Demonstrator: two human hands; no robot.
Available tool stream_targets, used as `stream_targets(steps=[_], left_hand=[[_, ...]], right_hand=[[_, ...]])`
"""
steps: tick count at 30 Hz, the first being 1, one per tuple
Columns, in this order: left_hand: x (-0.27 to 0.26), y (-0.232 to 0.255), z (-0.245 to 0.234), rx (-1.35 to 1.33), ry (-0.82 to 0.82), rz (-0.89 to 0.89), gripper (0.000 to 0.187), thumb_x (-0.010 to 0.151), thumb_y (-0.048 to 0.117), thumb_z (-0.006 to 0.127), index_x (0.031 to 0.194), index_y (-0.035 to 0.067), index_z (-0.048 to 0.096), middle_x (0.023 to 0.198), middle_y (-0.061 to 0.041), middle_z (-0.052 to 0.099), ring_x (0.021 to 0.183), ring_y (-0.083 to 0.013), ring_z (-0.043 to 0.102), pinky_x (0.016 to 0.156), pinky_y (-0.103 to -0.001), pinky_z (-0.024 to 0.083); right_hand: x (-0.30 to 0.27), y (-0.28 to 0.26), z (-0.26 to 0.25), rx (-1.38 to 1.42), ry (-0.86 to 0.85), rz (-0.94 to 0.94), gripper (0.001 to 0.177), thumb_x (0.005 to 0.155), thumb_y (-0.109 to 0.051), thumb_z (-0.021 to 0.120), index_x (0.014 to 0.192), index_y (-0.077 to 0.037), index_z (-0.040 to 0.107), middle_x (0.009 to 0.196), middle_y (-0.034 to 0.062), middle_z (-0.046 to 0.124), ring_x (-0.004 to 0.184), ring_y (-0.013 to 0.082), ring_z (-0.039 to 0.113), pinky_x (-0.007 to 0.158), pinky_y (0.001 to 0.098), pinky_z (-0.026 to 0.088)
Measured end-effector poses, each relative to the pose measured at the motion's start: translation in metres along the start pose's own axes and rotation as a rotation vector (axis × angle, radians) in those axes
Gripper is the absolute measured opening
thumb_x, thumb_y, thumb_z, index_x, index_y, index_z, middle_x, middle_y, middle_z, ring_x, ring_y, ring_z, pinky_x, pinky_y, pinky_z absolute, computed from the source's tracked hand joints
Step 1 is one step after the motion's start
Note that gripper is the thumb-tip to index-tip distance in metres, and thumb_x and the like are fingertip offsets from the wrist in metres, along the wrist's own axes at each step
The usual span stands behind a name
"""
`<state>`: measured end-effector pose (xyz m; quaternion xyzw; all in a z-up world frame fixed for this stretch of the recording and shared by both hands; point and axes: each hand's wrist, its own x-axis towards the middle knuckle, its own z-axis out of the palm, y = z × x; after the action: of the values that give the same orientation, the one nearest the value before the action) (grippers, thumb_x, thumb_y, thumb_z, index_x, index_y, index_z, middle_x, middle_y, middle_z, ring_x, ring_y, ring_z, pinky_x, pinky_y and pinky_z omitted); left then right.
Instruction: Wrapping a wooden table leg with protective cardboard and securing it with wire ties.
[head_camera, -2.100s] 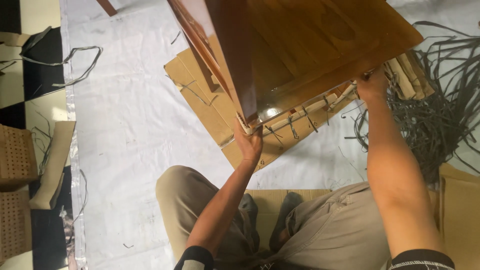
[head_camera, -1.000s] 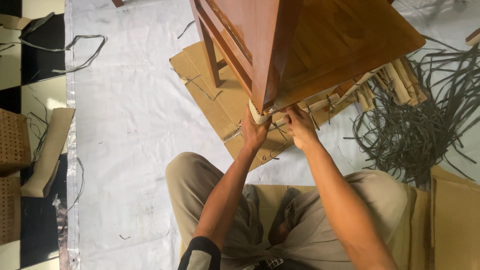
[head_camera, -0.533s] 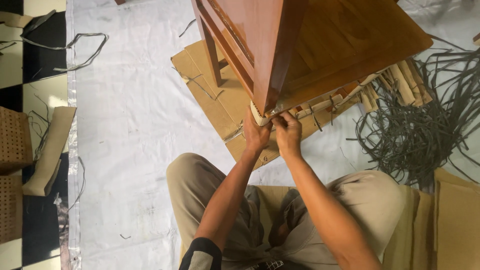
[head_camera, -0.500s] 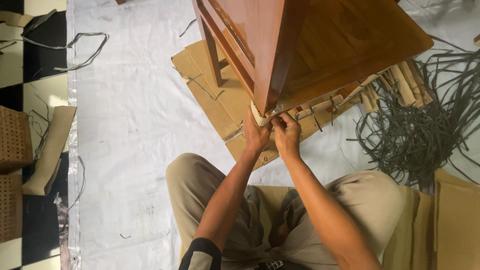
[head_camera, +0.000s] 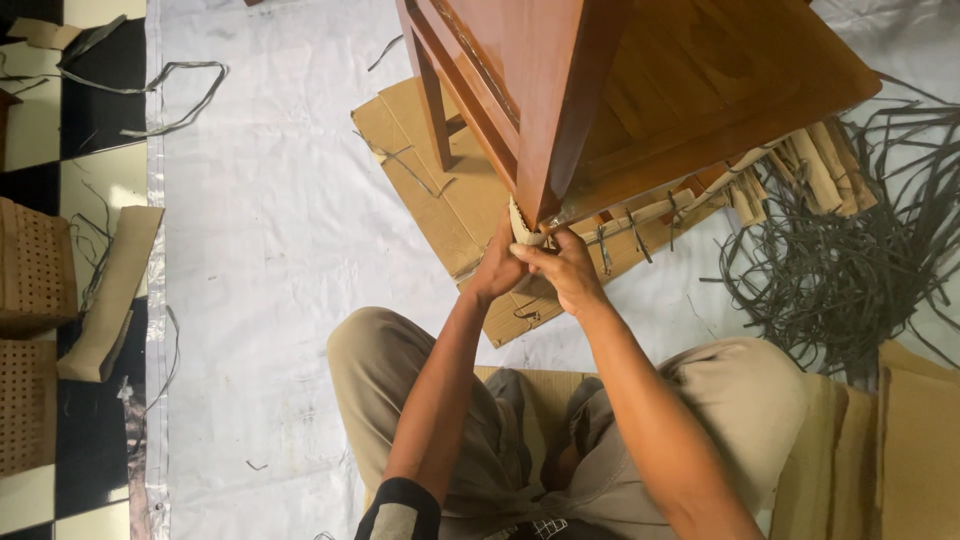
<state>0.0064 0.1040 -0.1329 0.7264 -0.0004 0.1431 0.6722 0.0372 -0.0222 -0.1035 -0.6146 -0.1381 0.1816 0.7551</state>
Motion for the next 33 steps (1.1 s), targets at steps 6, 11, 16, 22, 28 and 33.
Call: stream_targets(steps=[6, 11, 16, 22, 28, 33], left_hand=[[0.0, -0.042, -0.004, -0.645, 0.002, -0.039, 0.104, 0.062, -0.007, 0.055, 0.163, 0.005, 0.028, 0.159, -0.016, 0.041, 0.148, -0.0271, 0.037, 0.125, -0.045, 0.026], [-0.004, -0.007, 0.008, -0.822, 0.176, -0.025, 0.05, 0.091, 0.016, 0.057, 0.14, 0.006, 0.055, 0.142, -0.01, 0.058, 0.133, -0.0209, 0.053, 0.116, -0.038, 0.037], [-0.009, 0.02, 0.018, -0.627, 0.495, -0.028, 0.012, 0.102, 0.017, 0.066, 0.107, 0.011, 0.076, 0.12, -0.007, 0.073, 0.118, -0.0154, 0.063, 0.106, -0.033, 0.046], [-0.016, 0.019, 0.016, -0.205, 0.681, -0.06, 0.019, 0.092, 0.031, 0.081, 0.104, 0.016, 0.08, 0.11, -0.001, 0.074, 0.109, -0.0145, 0.066, 0.095, -0.033, 0.05], [-0.029, 0.026, 0.027, -0.43, 0.732, 0.047, 0.016, 0.102, 0.016, 0.068, 0.109, 0.003, 0.07, 0.102, -0.012, 0.074, 0.099, -0.0199, 0.07, 0.086, -0.037, 0.061], [-0.042, 0.041, 0.028, -0.37, 0.635, 0.102, 0.009, 0.1, 0.012, 0.069, 0.101, 0.003, 0.069, 0.102, -0.011, 0.073, 0.104, -0.0171, 0.067, 0.089, -0.037, 0.06]], right_hand=[[0.004, 0.005, -0.005, 0.056, -0.067, 0.077, 0.04, 0.083, -0.01, 0.084, 0.118, -0.001, 0.068, 0.095, 0.0039, 0.063, 0.056, 0.007, 0.063, 0.046, 0.0163, 0.047], [0.002, 0.0, -0.003, 0.049, -0.084, 0.076, 0.045, 0.084, -0.008, 0.084, 0.125, 0.0, 0.066, 0.101, 0.0047, 0.063, 0.058, 0.0068, 0.061, 0.053, 0.0191, 0.054], [0.004, 0.0, -0.004, 0.03, -0.089, 0.051, 0.046, 0.086, -0.009, 0.083, 0.127, -0.001, 0.064, 0.102, 0.005, 0.061, 0.057, 0.0074, 0.061, 0.056, 0.0208, 0.056], [-0.001, -0.001, -0.002, -0.029, -0.07, 0.014, 0.048, 0.087, -0.012, 0.084, 0.129, -0.001, 0.063, 0.106, 0.0068, 0.062, 0.061, 0.0112, 0.067, 0.06, 0.0243, 0.058], [-0.018, -0.018, 0.018, -0.223, 0.184, -0.07, 0.072, 0.079, -0.026, 0.095, 0.13, 0.002, 0.054, 0.119, 0.0131, 0.055, 0.082, 0.0161, 0.061, 0.076, 0.0357, 0.06], [-0.016, -0.005, 0.002, -0.498, 0.305, -0.051, 0.071, 0.077, -0.05, 0.095, 0.116, -0.005, 0.057, 0.109, 0.0139, 0.063, 0.094, 0.0317, 0.066, 0.082, 0.0445, 0.055]])
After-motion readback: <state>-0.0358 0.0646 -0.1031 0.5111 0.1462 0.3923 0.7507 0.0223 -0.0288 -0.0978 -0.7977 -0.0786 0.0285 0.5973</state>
